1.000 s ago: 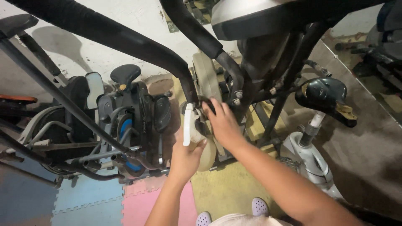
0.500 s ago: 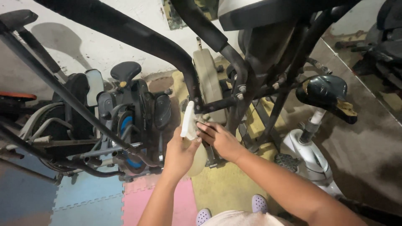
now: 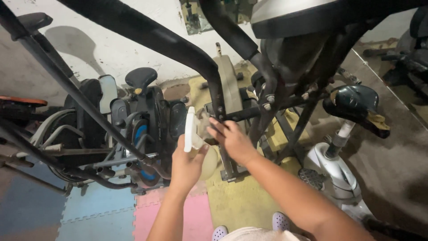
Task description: Cleaning and wiping down various pieces of cardio gym equipment using a spray bottle and a cloth.
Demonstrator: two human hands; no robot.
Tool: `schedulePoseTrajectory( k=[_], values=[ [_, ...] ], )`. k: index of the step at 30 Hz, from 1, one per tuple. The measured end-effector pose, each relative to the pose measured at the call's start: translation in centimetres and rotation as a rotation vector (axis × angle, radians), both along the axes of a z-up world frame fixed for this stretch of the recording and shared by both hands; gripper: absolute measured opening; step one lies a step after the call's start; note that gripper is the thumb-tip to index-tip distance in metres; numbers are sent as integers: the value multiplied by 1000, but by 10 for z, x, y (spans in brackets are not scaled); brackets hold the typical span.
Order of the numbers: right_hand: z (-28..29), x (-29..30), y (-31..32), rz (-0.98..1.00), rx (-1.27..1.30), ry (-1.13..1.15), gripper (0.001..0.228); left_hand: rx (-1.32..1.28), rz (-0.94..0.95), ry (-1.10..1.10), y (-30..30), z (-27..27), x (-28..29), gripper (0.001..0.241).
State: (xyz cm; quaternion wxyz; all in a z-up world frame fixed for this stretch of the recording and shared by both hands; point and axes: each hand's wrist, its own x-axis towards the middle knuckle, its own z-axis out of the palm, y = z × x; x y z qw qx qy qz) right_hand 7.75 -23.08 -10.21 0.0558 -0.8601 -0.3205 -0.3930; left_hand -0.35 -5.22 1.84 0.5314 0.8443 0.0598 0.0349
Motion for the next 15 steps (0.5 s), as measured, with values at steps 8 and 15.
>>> schedulePoseTrajectory(
  k=[8,15],
  values=[
    [-32,-4,-74,22,104,9,40,-13,-48,40,-8,1,-10,46],
    [9,33,-44,-177,176,-11,50,-27,-104,33,-26,-6,-6,48]
  ],
)
